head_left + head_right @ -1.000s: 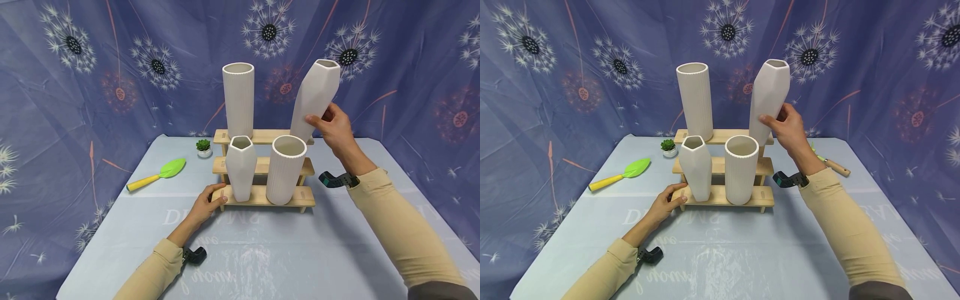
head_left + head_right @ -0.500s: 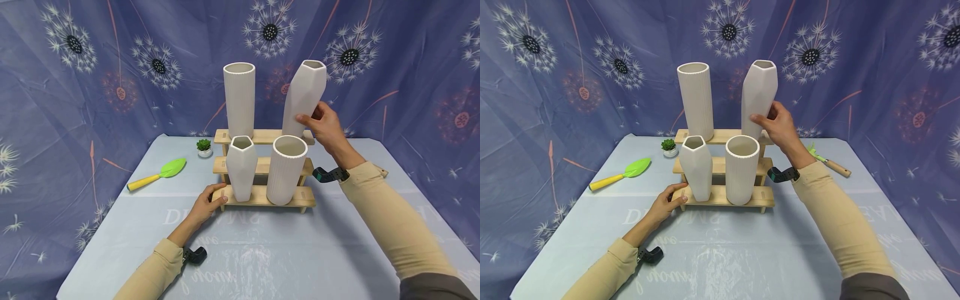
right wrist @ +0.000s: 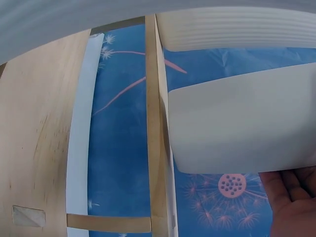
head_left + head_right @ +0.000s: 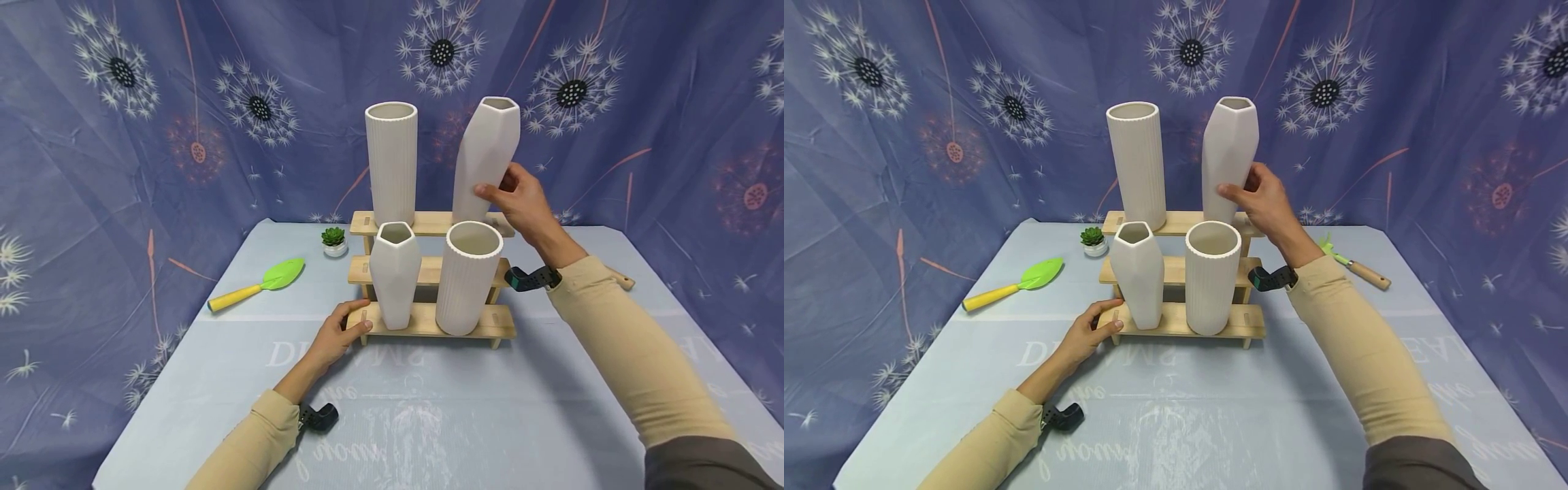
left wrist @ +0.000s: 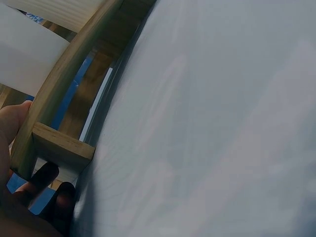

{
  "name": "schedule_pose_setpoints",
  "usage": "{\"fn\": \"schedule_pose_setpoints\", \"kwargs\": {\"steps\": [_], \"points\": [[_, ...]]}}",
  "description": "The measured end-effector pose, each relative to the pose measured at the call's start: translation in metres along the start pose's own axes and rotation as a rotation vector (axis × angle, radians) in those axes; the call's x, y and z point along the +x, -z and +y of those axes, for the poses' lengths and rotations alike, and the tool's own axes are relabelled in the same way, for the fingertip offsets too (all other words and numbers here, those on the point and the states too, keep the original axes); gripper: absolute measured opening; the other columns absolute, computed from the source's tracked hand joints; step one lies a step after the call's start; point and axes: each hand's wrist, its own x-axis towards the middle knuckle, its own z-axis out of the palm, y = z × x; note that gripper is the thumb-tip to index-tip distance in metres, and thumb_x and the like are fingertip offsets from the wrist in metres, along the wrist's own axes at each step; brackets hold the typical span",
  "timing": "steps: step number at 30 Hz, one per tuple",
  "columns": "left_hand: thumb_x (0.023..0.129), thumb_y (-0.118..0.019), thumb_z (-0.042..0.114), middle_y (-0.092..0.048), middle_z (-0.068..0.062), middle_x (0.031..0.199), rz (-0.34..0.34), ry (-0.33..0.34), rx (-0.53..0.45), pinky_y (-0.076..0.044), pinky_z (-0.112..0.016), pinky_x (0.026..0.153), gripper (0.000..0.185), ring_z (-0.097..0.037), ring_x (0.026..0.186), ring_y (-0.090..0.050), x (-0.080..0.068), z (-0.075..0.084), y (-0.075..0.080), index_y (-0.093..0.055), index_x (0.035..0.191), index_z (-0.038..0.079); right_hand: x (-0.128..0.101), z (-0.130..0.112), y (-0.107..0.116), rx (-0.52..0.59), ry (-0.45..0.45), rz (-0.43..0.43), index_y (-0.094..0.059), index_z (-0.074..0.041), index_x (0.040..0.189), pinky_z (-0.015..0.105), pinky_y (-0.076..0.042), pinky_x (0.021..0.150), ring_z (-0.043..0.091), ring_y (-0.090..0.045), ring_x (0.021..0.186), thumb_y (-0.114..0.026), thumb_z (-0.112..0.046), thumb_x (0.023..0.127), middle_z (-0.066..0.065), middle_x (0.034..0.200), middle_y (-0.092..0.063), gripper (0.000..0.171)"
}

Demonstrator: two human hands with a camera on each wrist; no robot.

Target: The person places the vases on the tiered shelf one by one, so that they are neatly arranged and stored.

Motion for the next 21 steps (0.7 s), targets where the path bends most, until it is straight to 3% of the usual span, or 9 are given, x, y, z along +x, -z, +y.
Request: {"fn": "schedule_pose_setpoints", "kwargs": {"steps": [21], "points": [[0.091,-0.062,0.015,-0.04,-0.014,0.144,0.008,0.009,-0.001,-0.044,-0.02,0.082,0.048,-0.016,0.106,-0.049,0.0001,-0.0006,-0.0005,-0.047,0.137,0.009,0.0059,-0.0002,-0.0045,0.011,0.018,-0.068,-0.039,-0.016,0.142,0.049,-0.041,0.103,0.028,-0.052,0.123,-0.069,-0.037,0.084,0.013,0.138,-0.05,0.069]]}}
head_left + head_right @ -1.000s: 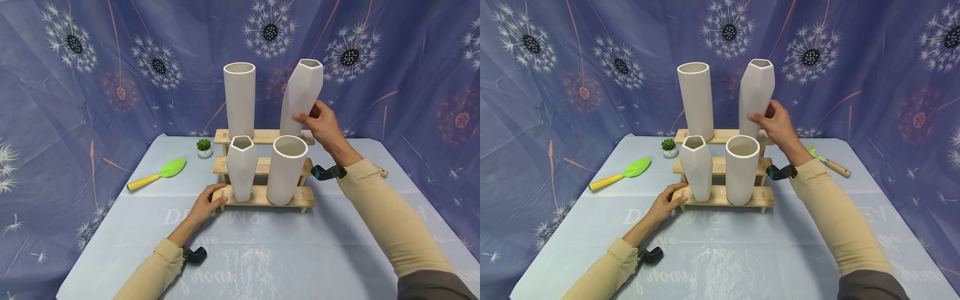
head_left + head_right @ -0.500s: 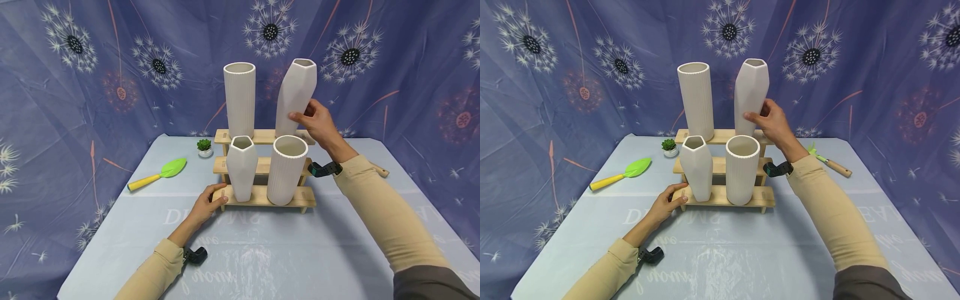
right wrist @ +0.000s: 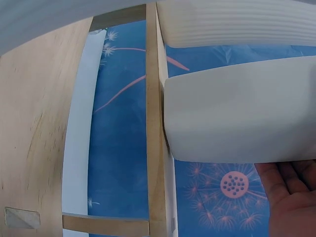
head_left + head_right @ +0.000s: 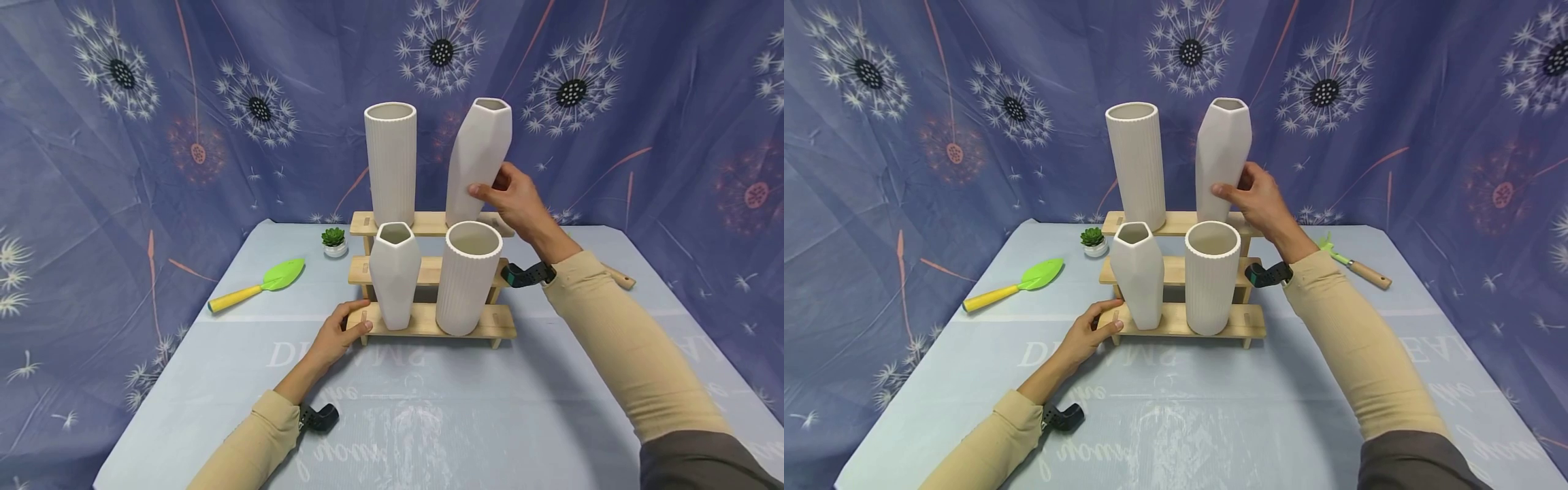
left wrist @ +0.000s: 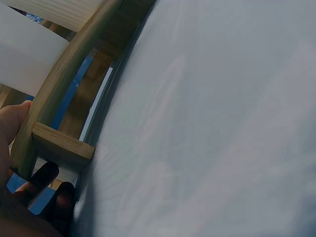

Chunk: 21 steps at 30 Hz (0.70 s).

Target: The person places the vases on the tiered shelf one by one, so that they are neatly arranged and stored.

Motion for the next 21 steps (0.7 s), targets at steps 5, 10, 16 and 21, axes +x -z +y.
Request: {"fn": "schedule_pose_setpoints", "kwargs": {"steps": [5,10,16,21], "points": [[0.091,-0.062,0.015,-0.042,-0.015,0.141,-0.003,0.007,-0.008,-0.044,-0.02,0.082,0.048,-0.015,0.104,-0.049,0.0001,-0.0008,-0.0003,-0.047,0.137,0.01,0.0005,0.0008,-0.0009,-0.005,-0.007,-0.01,-0.038,-0.017,0.142,0.047,-0.042,0.103,0.028,-0.052,0.124,-0.069,-0.038,0.083,0.013,0.138,-0.05,0.07],[0.092,-0.062,0.015,-0.041,-0.015,0.141,-0.003,0.001,-0.005,-0.044,-0.02,0.081,0.048,-0.015,0.104,-0.049,0.0005,-0.0004,-0.0003,-0.047,0.137,0.009,0.0012,0.0003,-0.0008,-0.016,-0.008,-0.012,-0.038,-0.017,0.142,0.048,-0.042,0.103,0.029,-0.052,0.124,-0.069,-0.039,0.083,0.013,0.138,-0.05,0.07],[0.092,-0.061,0.014,-0.039,-0.015,0.146,-0.01,-0.008,-0.006,-0.044,-0.02,0.081,0.049,-0.019,0.108,-0.049,0.0005,0.0002,0.0002,-0.045,0.138,0.008,0.0046,-0.0012,-0.0024,-0.03,-0.022,-0.015,-0.039,-0.013,0.141,0.049,-0.041,0.103,0.028,-0.053,0.121,-0.07,-0.04,0.082,0.014,0.136,-0.051,0.072],[0.092,-0.061,0.015,-0.038,-0.015,0.145,-0.007,-0.006,-0.001,-0.044,-0.02,0.082,0.049,-0.022,0.11,-0.049,0.0001,0.0,-0.0001,-0.046,0.138,0.008,0.0067,-0.0022,-0.0034,-0.034,-0.045,-0.019,-0.037,-0.012,0.142,0.048,-0.041,0.104,0.029,-0.052,0.123,-0.07,-0.039,0.082,0.015,0.138,-0.05,0.073]]}}
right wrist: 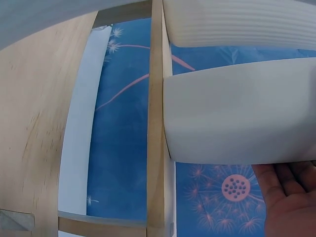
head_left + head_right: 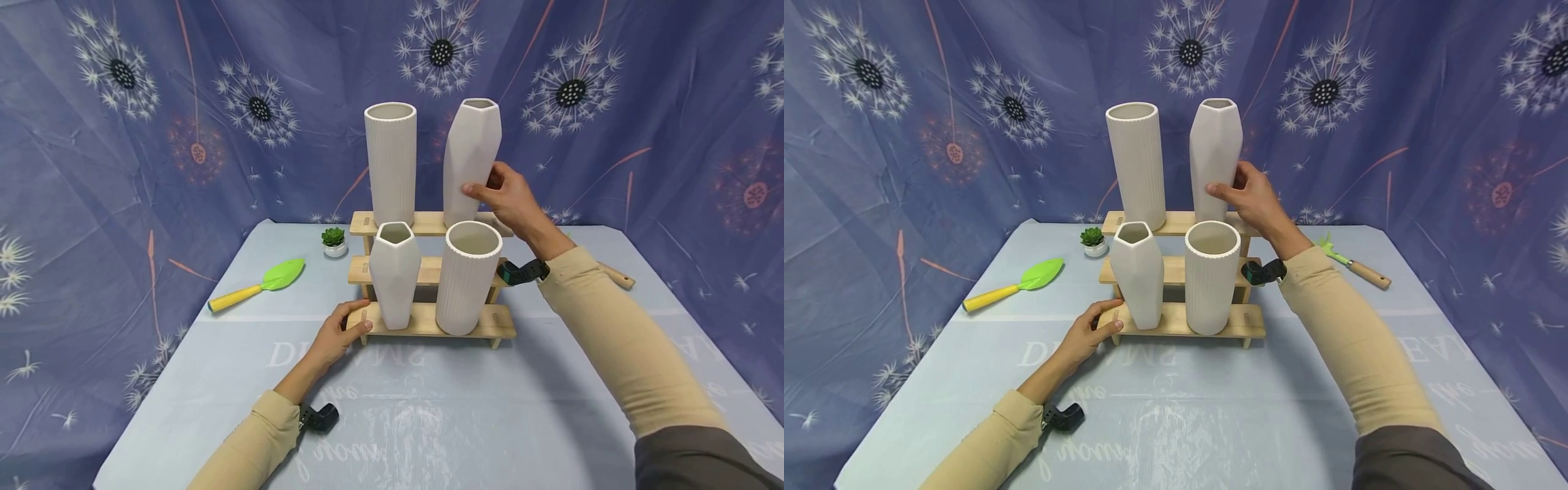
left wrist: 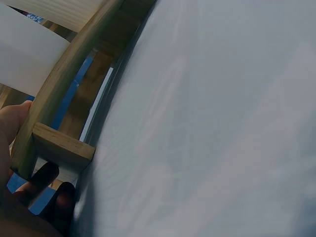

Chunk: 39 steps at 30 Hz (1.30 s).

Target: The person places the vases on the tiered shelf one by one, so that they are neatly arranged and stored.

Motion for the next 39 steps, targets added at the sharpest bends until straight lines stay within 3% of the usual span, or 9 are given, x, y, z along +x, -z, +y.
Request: {"fn": "schedule_pose_setpoints", "kwargs": {"steps": [19,31,39], "points": [[0.092,-0.061,0.017,-0.04,-0.014,0.143,-0.001,0.024,0.015,-0.044,-0.022,0.083,0.048,-0.021,0.11,-0.049,-0.001,0.003,0.001,-0.046,0.138,0.01,0.002,0.0,0.0,0.012,-0.007,-0.018,-0.034,-0.012,0.144,0.049,-0.039,0.105,0.03,-0.049,0.126,-0.068,-0.04,0.083,0.015,0.141,-0.046,0.075],[0.09,-0.064,0.016,-0.042,-0.017,0.14,0.004,0.034,0.044,-0.043,-0.024,0.085,0.049,-0.026,0.112,-0.051,-0.001,0.008,0.001,-0.048,0.136,0.009,-0.009,0.005,0.002,0.019,-0.01,0.033,-0.036,-0.017,0.142,0.047,-0.037,0.108,0.028,-0.046,0.131,-0.067,-0.043,0.084,0.012,0.143,-0.046,0.071],[0.089,-0.066,0.021,-0.044,-0.017,0.136,0.028,-0.006,0.063,-0.045,-0.026,0.081,0.049,-0.028,0.11,-0.052,0.007,-0.013,0.006,-0.05,0.134,0.012,-0.021,0.006,0.007,0.073,0.006,0.085,-0.038,-0.015,0.142,0.044,-0.037,0.109,0.026,-0.045,0.131,-0.067,-0.04,0.085,0.011,0.142,-0.047,0.069]]}}
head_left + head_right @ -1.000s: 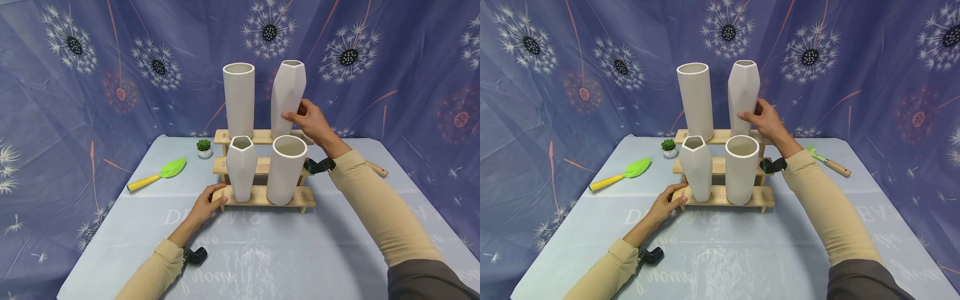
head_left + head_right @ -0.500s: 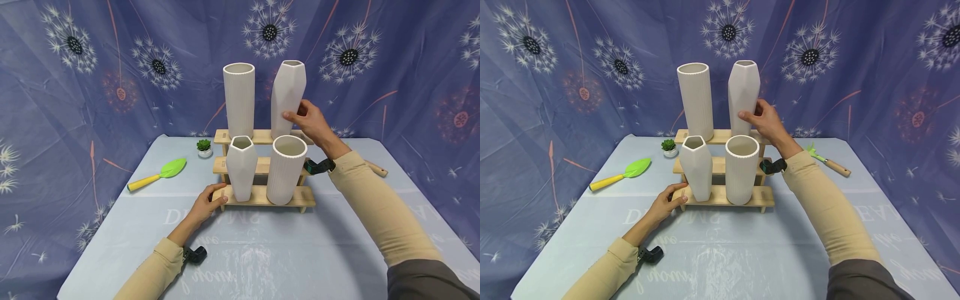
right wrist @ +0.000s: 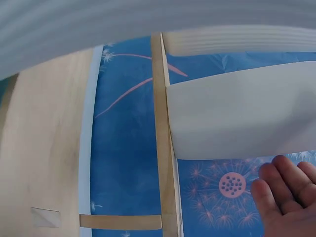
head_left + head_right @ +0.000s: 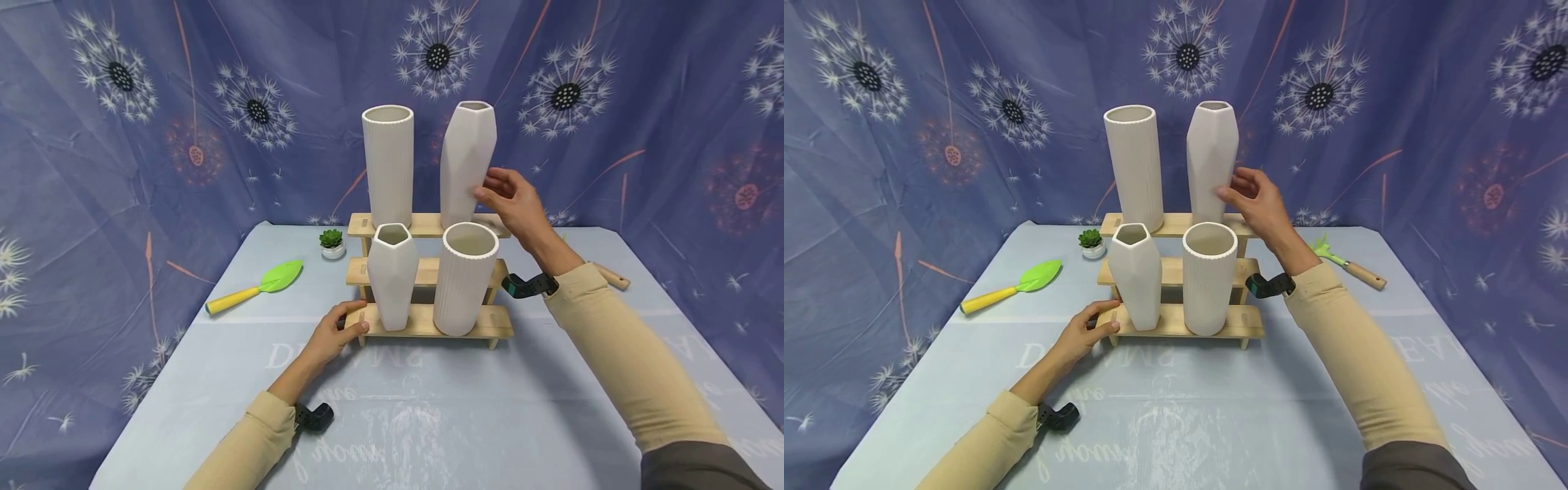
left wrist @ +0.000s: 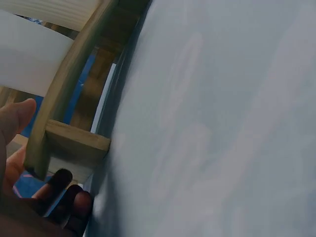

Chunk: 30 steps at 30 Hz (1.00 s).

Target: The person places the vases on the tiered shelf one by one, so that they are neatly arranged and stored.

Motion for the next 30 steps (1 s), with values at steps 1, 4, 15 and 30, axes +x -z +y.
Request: {"fn": "schedule_pose_setpoints", "kwargs": {"steps": [1,4,15,30], "points": [[0.089,-0.066,0.022,-0.044,-0.017,0.136,0.009,-0.007,0.006,-0.045,-0.027,0.081,0.049,-0.029,0.11,-0.052,0.0,-0.003,0.001,-0.05,0.134,0.013,-0.002,0.0,0.001,0.005,0.001,0.006,-0.037,-0.014,0.142,0.044,-0.037,0.109,0.026,-0.044,0.132,-0.066,-0.04,0.085,0.011,0.143,-0.046,0.069],[0.089,-0.065,0.022,-0.046,-0.018,0.133,0.048,-0.044,0.037,-0.048,-0.033,0.086,0.049,-0.032,0.113,-0.051,0.0,-0.004,0.006,-0.05,0.134,0.009,-0.007,0.002,0.003,0.026,0.017,0.024,-0.037,-0.013,0.143,0.043,-0.035,0.11,0.025,-0.044,0.132,-0.065,-0.036,0.087,0.012,0.143,-0.045,0.067],[0.09,-0.064,0.023,-0.048,-0.02,0.131,0.181,-0.1,0.155,-0.04,-0.04,0.093,0.047,-0.034,0.124,-0.045,-0.004,0.01,0.02,-0.05,0.132,0.007,-0.037,0.009,0.012,0.04,0.076,0.096,-0.04,-0.015,0.141,0.013,-0.044,0.093,0.009,-0.049,0.122,-0.062,-0.032,0.09,0.01,0.141,-0.048,0.058],[0.091,-0.061,0.022,-0.051,-0.016,0.125,0.312,-0.222,0.312,-0.037,-0.046,0.098,0.042,-0.029,0.117,-0.043,-0.016,0.031,0.027,-0.052,0.13,0.008,-0.089,0.027,0.015,-0.153,0.107,0.212,-0.044,-0.008,0.138,0.02,-0.04,0.103,0.003,-0.048,0.12,-0.05,-0.035,0.097,0.012,0.137,-0.051,0.049]]}}
